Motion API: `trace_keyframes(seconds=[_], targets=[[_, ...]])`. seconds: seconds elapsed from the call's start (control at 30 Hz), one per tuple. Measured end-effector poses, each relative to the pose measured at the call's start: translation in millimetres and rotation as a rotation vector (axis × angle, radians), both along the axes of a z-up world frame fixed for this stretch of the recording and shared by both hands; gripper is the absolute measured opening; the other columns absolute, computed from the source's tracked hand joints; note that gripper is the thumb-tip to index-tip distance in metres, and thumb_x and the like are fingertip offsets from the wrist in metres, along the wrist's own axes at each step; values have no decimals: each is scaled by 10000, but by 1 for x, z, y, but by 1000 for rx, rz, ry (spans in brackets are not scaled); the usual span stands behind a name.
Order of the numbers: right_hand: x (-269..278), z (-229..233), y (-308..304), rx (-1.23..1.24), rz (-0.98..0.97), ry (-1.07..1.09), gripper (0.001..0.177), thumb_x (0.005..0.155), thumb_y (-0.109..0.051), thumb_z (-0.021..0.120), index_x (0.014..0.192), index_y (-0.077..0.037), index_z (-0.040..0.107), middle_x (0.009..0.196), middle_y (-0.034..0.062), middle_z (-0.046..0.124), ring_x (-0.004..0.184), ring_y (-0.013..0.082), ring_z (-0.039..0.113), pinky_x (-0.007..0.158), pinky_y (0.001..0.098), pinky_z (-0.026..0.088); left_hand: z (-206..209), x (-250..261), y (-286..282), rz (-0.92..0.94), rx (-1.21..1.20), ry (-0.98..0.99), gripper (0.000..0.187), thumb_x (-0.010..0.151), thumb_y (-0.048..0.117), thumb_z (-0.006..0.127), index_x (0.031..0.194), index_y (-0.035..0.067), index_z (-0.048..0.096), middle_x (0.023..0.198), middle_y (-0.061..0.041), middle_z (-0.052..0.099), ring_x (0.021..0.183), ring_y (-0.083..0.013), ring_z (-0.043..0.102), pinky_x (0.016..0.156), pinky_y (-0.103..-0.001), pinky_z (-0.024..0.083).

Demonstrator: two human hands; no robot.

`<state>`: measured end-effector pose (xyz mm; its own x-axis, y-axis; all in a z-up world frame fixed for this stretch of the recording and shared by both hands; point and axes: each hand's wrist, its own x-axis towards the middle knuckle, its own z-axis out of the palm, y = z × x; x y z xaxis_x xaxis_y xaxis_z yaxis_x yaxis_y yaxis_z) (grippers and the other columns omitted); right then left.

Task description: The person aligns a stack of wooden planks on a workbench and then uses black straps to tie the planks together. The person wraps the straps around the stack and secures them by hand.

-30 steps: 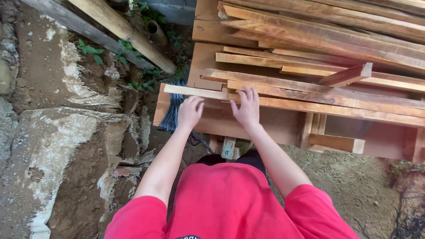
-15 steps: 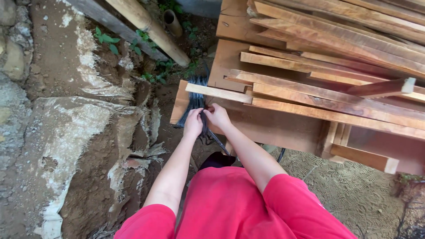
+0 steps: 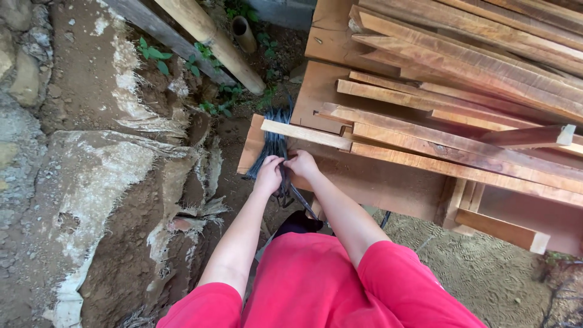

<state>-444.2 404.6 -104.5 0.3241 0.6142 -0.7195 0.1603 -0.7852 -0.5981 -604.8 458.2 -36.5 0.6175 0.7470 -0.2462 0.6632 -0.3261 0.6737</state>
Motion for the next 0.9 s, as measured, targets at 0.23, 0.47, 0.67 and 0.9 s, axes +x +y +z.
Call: trace_keyframes(seconds=[0.23,0.47,0.67,0.9], targets=[[32,39,-20,79,69,-141,224,822,-342,715,989,-211,785,895,7,791,1029,239,734,918,416,583,14,5,-2,-62,0,140,244,970,220,599,1162,225,750,1357,-59,572,1165,-390,661,998,-483,569],[147,145,-59,8,441,89,199,865,-44,615,1023,-79,731,800,60,794,690,151,772,704,271,616,12,6,-1,-67,24,201,189,971,305,638,1095,279,780,1398,-52,569,1200,-414,651,997,-496,571],[254,201,-118,-49,507,-4,157,866,-55,628,993,-71,718,850,87,799,787,196,787,792,319,605,21,19,-25,55,124,361,233,969,393,632,1156,317,748,1483,-19,502,1284,-390,585,994,-522,553],[375,243,-206,33,612,-440,204,815,-199,665,989,-149,757,935,109,792,1018,344,744,915,428,566,90,152,-133,286,477,-58,371,957,239,688,1305,119,644,1482,-120,511,1313,-412,512,1034,-558,488]])
